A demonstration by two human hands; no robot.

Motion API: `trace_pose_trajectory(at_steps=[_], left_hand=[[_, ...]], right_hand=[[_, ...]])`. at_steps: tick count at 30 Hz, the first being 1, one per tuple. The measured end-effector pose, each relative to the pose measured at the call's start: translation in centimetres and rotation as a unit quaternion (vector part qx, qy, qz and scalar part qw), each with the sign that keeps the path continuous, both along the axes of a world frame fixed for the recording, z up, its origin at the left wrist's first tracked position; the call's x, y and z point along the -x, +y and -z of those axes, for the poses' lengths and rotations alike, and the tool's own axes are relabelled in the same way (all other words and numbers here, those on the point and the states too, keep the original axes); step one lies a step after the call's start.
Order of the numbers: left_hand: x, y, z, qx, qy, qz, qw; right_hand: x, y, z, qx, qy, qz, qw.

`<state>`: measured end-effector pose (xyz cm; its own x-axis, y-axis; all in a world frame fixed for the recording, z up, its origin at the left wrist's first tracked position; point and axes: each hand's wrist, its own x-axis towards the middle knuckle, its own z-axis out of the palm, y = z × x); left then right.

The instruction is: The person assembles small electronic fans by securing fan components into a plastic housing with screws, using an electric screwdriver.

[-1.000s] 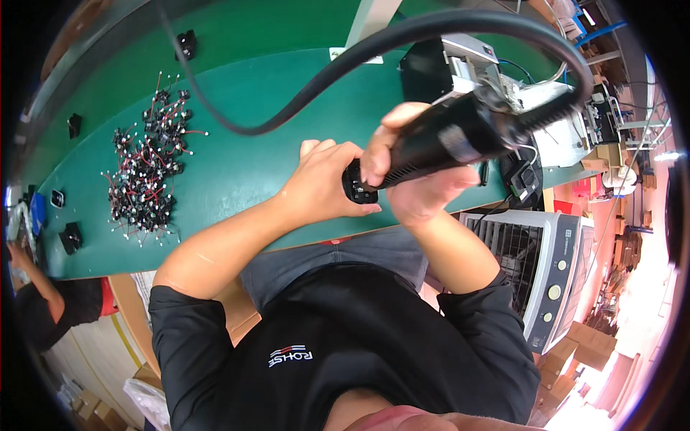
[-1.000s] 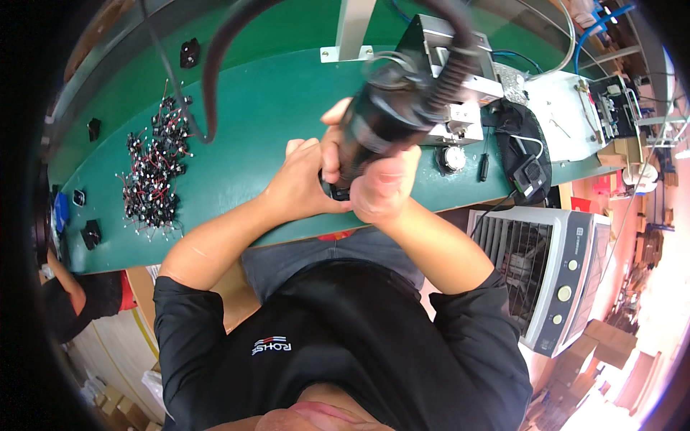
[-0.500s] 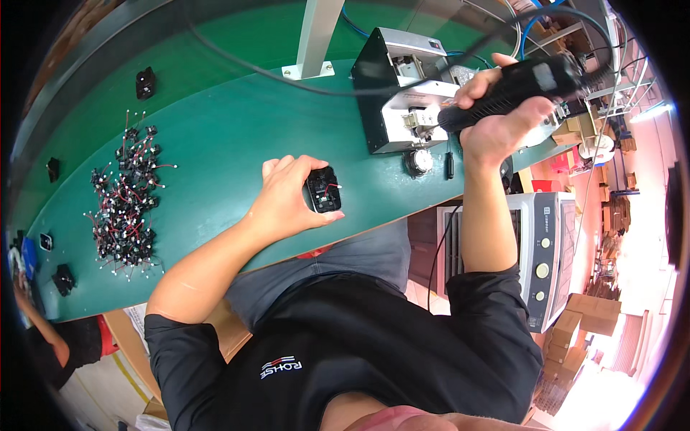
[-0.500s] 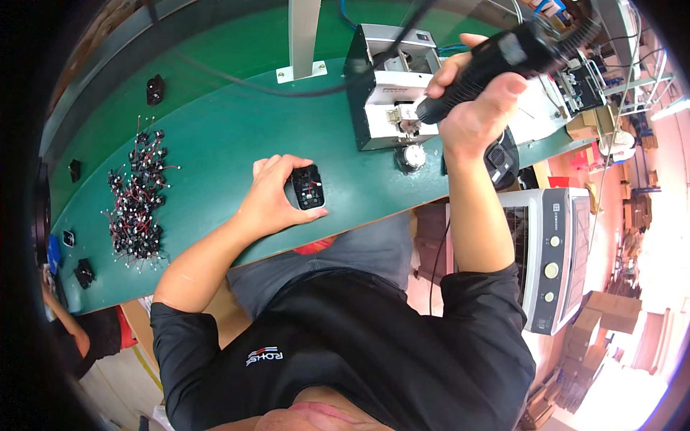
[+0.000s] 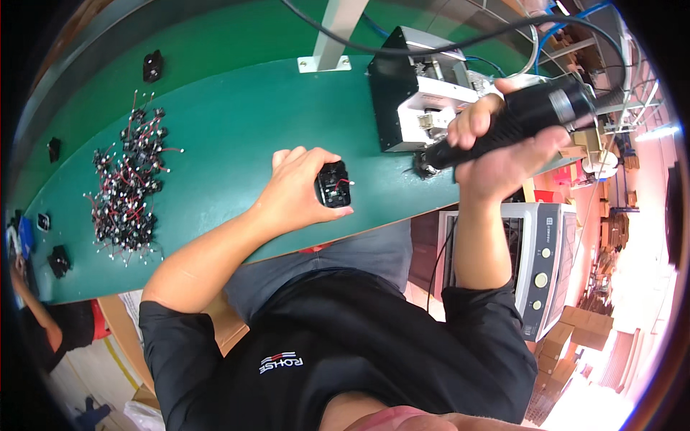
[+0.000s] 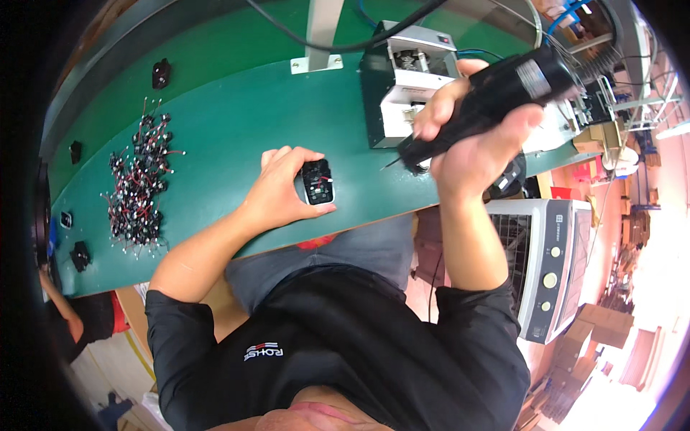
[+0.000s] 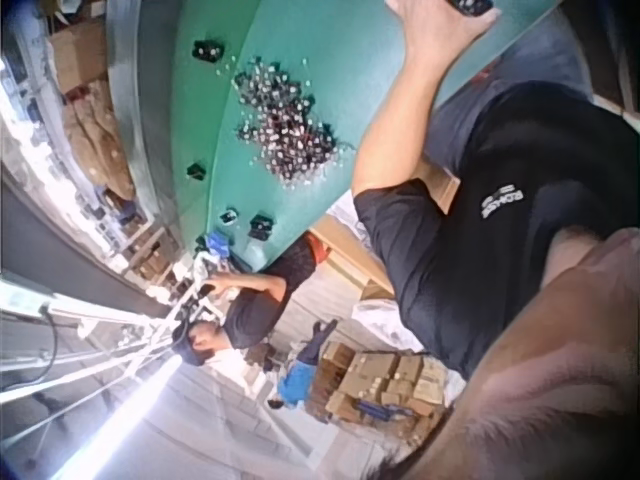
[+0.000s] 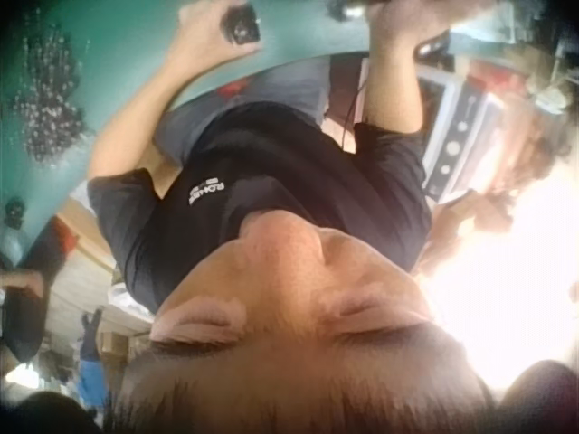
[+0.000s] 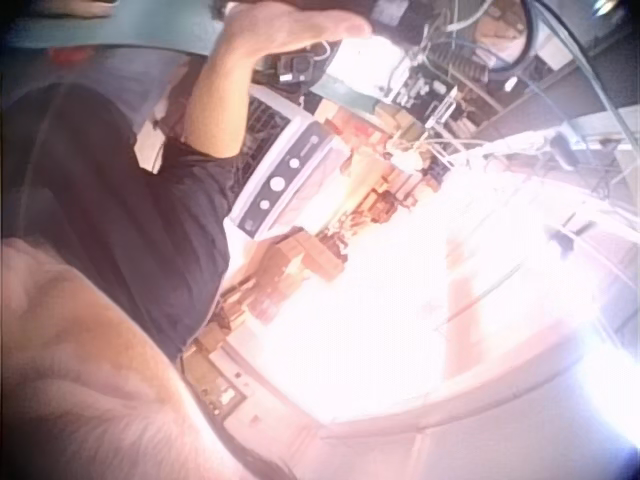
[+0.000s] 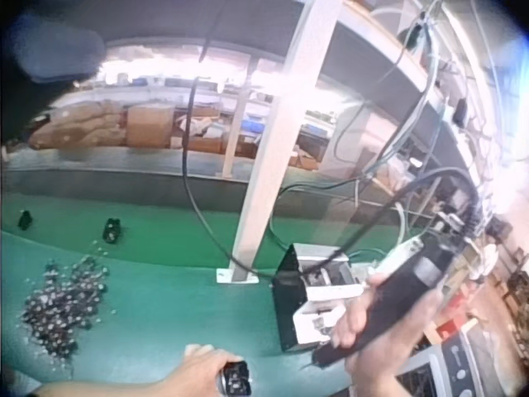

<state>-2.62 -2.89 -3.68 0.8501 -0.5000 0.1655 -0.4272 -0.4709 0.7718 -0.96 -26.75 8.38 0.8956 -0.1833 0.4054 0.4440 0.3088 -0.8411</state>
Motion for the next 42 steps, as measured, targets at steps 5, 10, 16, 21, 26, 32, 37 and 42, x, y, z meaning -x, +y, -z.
trace_pose_trajectory(at_steps=[5,10,16,21,26,32,37,42], left_hand=[[-0.3,-0.2,0.5,0.012,-0.043,0.010,0.999],[-0.2,-0.3,-0.1,-0.011,-0.030,0.007,0.999],[-0.3,-0.3,0.2,0.042,-0.013,0.014,0.999],[-0.2,-0.3,-0.1,-0.005,-0.036,0.006,0.999],[-0.1,-0.3,0.0,0.002,-0.048,0.007,0.999],[-0.4,-0.7,0.6,0.039,-0.079,-0.012,0.996],[-0.7,-0.4,0.0,0.012,-0.039,-0.014,0.999],[-0.9,0.3,-0.7,0.005,-0.021,0.015,1.000]], right_hand=[[2.5,5.6,2.0,-0.034,-0.003,-0.125,0.992],[1.7,6.3,3.6,0.049,0.025,-0.124,0.991],[1.6,6.6,3.7,0.057,0.014,-0.125,0.990],[1.9,6.6,3.8,0.061,0.019,-0.126,0.990],[2.5,7.0,4.4,0.045,0.055,-0.133,0.989],[3.1,6.9,4.5,-0.006,0.058,-0.149,0.987],[2.4,7.1,5.7,-0.040,0.026,-0.123,0.991],[0.0,7.7,4.0,0.004,0.048,-0.218,0.975]])
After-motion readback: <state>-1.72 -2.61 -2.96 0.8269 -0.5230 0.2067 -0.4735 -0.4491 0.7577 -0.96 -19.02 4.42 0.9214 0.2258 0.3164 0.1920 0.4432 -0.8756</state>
